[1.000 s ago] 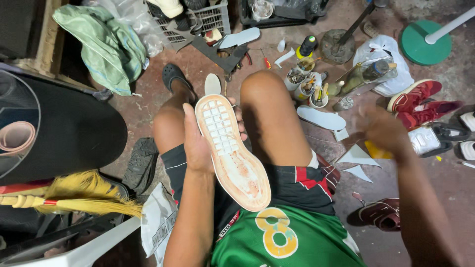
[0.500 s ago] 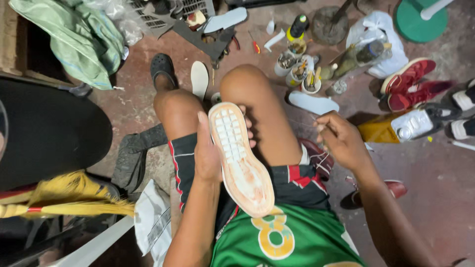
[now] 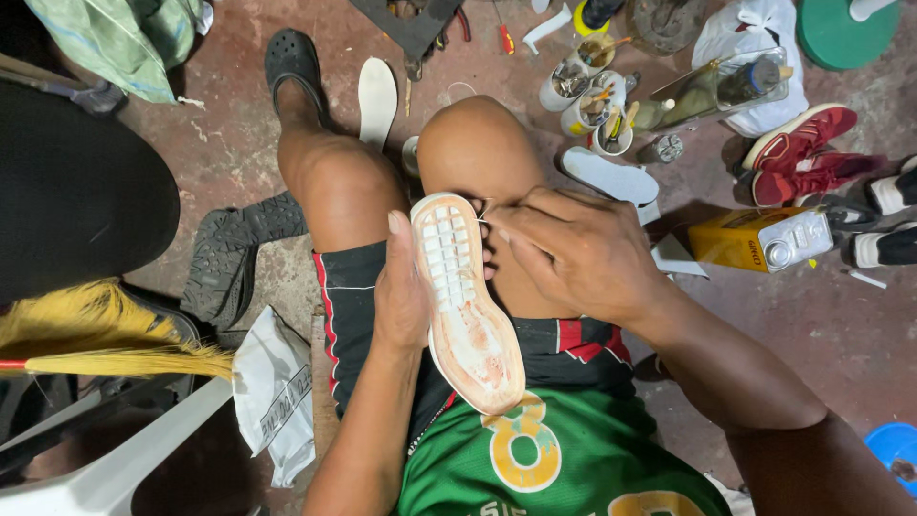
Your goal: The person is using a stitching tool to sew through a shoe sole. They hold the sole against their lap while pushing the tool through the material to pull thread through, and they use scissors to cut the excess thread.
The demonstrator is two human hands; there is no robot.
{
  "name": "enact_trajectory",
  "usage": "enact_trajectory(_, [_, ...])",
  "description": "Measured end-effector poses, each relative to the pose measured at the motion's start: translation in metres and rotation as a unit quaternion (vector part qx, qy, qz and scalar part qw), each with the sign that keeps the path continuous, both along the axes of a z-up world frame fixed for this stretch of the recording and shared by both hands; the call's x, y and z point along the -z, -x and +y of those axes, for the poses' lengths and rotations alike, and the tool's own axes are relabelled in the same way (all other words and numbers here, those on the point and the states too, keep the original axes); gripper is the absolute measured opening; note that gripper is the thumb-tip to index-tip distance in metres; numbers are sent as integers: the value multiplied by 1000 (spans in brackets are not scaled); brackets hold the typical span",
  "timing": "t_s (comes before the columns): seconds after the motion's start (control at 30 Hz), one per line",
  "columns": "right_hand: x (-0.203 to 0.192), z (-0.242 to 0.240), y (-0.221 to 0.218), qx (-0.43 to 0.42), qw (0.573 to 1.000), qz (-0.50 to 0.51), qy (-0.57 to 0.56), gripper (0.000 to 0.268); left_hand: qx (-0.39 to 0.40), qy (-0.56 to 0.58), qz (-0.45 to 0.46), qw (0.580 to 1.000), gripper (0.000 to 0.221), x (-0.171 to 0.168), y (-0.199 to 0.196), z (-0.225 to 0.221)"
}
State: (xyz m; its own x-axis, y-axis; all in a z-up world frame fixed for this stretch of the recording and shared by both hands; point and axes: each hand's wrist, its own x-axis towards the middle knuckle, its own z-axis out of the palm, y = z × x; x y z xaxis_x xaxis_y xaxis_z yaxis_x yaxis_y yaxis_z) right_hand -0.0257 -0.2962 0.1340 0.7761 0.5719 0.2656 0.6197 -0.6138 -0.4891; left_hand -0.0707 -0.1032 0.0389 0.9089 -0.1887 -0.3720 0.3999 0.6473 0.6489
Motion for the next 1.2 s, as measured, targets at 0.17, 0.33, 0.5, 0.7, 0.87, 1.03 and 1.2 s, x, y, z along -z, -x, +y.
enact_trajectory(0.17, [0,6,-3,-13,1000,7,10,21,-17,5,32,999,83,4,4,4])
enact_trajectory(0.33, [-1,8,-8,-29,999,19,36,24,-17,11,27,999,83,6,7,5])
enact_trajectory(0.5, [-6,5,-14,-43,996,37,76,25,-5,-14,19,1000,84,5,9,4])
enact_trajectory(0.7, [15,-1,-54,-124,967,219,-39,15,2,30,70,997,88,5,1,7])
enact_trajectory(0.87, [30,4,-54,-115,916,363,-130,6,3,-40,55,998,89,-2,10,8])
enact_trajectory(1.03, [23,9,-29,-62,981,174,-51,19,2,-30,23,999,88,-7,10,5])
enact_trajectory(1.2, [51,3,-28,-56,912,354,-198,37,28,-6,-64,998,84,-7,8,13])
